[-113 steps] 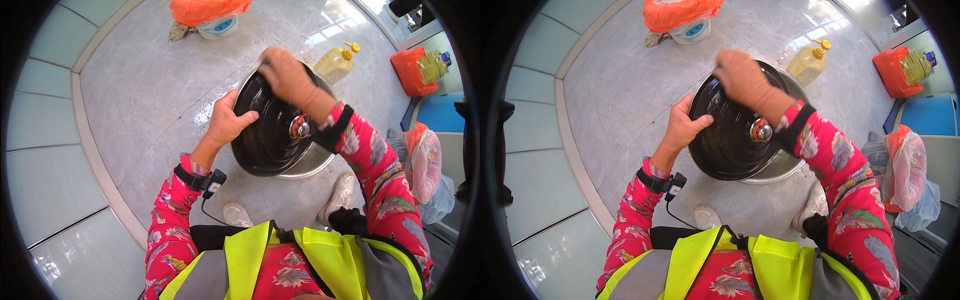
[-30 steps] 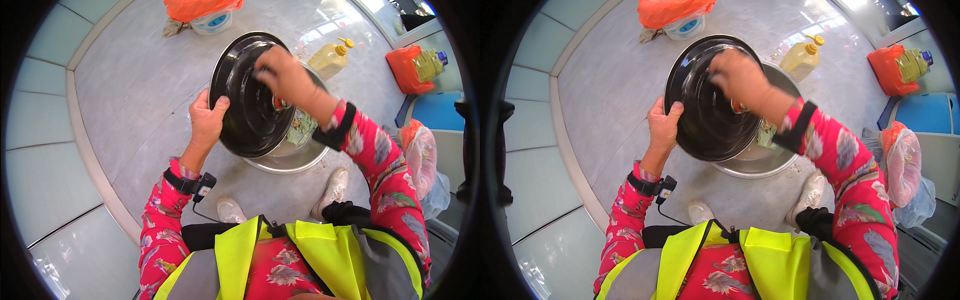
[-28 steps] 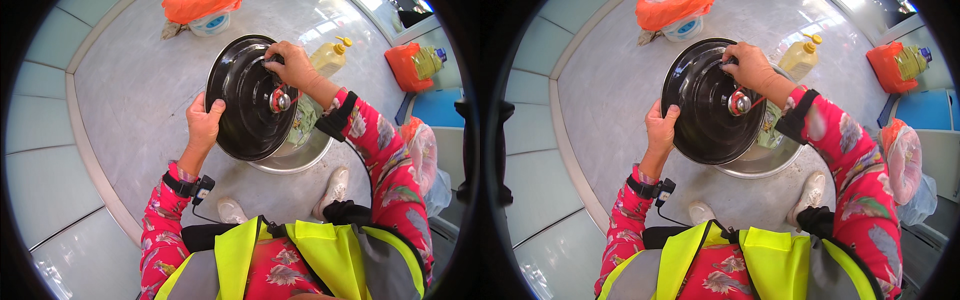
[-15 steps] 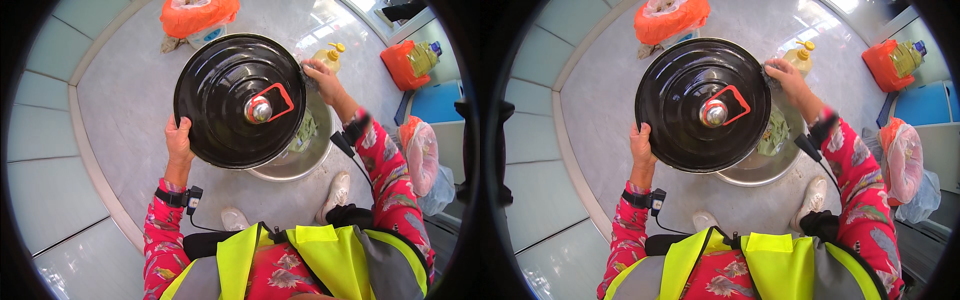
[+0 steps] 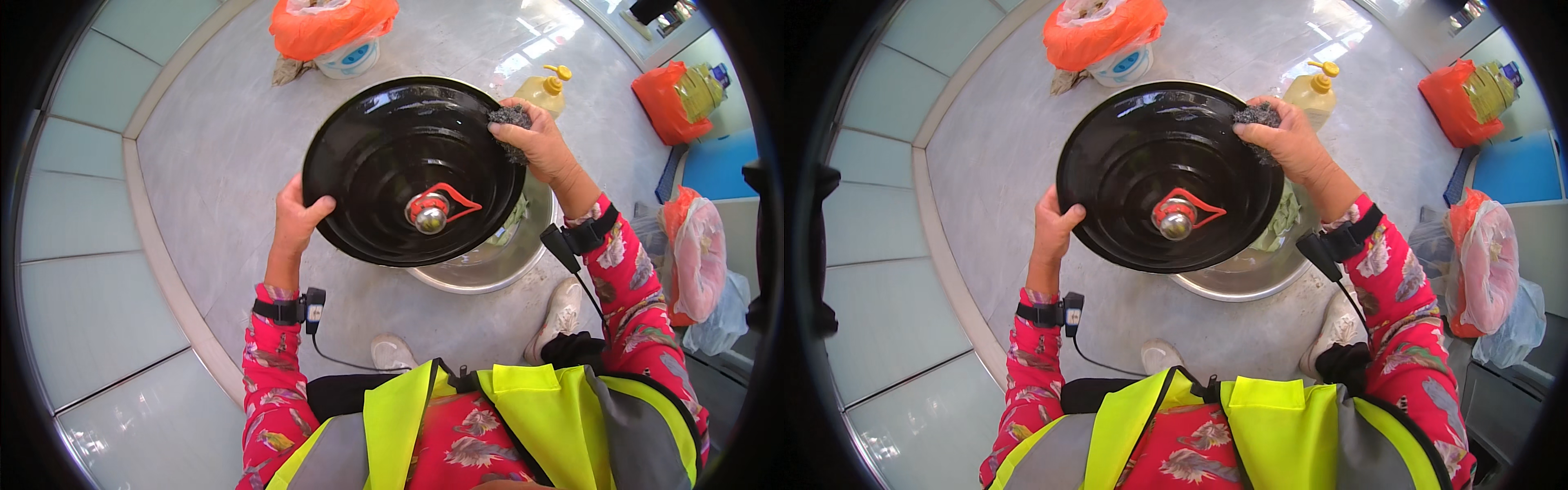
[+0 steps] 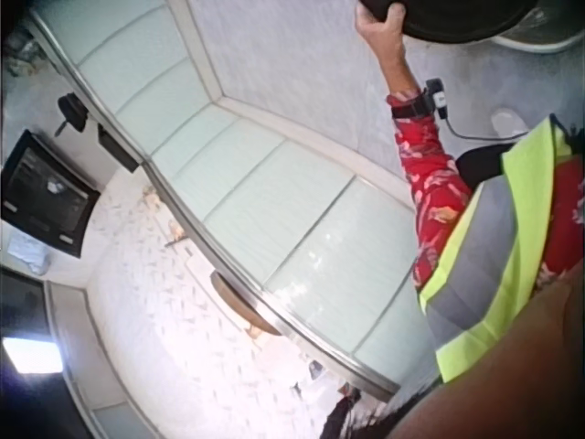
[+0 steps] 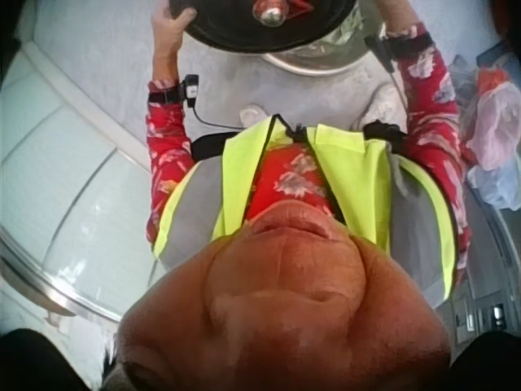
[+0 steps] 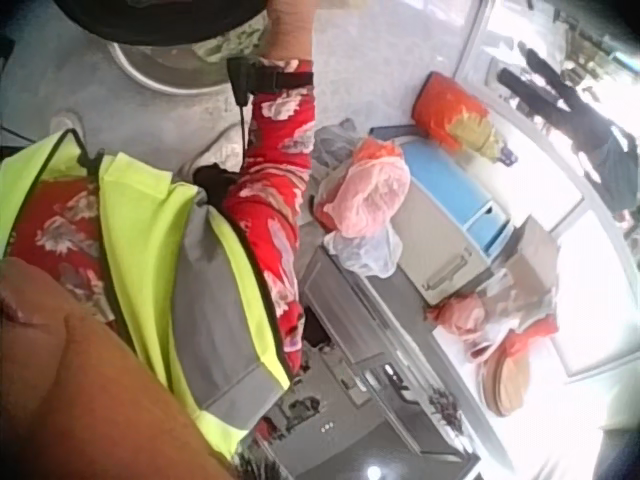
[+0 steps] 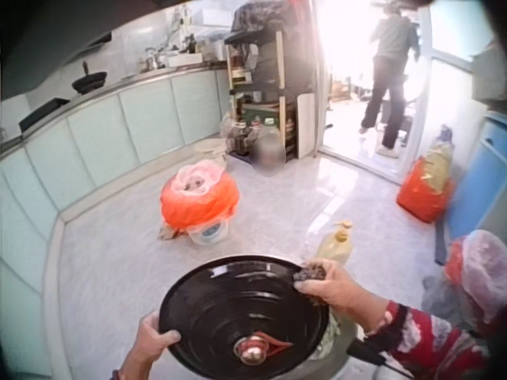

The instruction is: The person scrubs a black pot lid with a green cloth and a metal scrubber in a metal basin of soapy water. They repeatedly flip the lid to clean both sides and rinse it in the basin.

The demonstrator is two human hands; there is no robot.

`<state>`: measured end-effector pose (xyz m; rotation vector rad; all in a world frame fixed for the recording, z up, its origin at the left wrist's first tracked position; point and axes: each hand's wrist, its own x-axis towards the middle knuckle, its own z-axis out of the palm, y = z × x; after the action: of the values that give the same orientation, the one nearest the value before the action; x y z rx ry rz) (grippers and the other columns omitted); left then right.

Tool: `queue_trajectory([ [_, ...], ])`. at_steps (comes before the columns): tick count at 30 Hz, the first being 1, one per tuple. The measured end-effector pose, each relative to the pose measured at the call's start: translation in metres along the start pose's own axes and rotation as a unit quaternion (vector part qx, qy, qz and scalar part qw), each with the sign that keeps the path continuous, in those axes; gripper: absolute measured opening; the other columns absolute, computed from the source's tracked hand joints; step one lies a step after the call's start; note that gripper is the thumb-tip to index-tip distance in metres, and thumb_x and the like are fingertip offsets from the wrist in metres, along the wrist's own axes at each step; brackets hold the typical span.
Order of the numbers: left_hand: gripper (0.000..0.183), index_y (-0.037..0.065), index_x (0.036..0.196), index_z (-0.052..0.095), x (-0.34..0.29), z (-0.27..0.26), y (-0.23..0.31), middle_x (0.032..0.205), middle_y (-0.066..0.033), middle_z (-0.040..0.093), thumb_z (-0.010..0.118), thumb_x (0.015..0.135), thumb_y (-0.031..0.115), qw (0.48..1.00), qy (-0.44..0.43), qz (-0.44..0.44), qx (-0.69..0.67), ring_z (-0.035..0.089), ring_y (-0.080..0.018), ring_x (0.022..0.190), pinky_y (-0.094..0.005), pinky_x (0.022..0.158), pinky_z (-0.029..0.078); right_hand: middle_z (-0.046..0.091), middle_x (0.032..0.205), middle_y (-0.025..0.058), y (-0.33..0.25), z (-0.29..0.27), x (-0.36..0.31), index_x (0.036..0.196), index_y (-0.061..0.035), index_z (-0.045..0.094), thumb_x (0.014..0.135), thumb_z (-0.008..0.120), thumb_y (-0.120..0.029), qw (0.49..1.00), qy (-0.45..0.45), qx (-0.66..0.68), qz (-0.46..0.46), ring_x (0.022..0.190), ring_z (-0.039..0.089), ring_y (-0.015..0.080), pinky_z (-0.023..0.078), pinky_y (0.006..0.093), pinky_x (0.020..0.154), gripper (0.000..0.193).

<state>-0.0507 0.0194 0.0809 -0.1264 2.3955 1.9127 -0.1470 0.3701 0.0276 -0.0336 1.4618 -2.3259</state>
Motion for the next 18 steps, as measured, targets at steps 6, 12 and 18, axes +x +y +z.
queue_trajectory([
  [6,0.036,-0.004,0.100,0.061,0.006,0.024,0.045,0.091,-0.0045,0.066,0.075,0.068,0.006,0.995,0.020,0.021,0.096,0.060,-0.0111,0.080,-0.0264,0.074,0.050,0.063,0.085,0.0059,-0.016,0.020,-0.002,0.101,0.0010,0.056,0.070,0.077,-0.012,0.997,0.028,-0.070,0.016,0.071,0.061,0.0118,0.052,0.0245,0.063,0.040],
  [12,0.030,-0.003,0.095,0.063,0.006,0.024,0.050,0.082,-0.0002,0.063,0.074,0.076,0.018,0.993,-0.001,0.051,0.111,0.055,-0.0069,0.073,-0.0236,0.067,0.047,0.064,0.081,0.0084,-0.019,0.022,0.006,0.090,0.0028,0.061,0.072,0.077,-0.021,0.995,0.046,-0.033,0.083,0.067,0.062,0.0138,0.052,0.0252,0.061,0.034],
  [18,0.036,-0.004,0.093,0.062,0.000,0.024,0.042,0.079,0.0030,0.060,0.065,0.087,0.031,0.995,-0.034,0.062,0.066,0.050,-0.0049,0.072,-0.0218,0.063,0.044,0.064,0.078,0.0062,-0.024,0.025,0.017,0.086,0.0002,0.062,0.075,0.073,-0.021,0.995,0.054,-0.028,0.082,0.065,0.061,0.0128,0.050,0.0249,0.059,0.026],
])
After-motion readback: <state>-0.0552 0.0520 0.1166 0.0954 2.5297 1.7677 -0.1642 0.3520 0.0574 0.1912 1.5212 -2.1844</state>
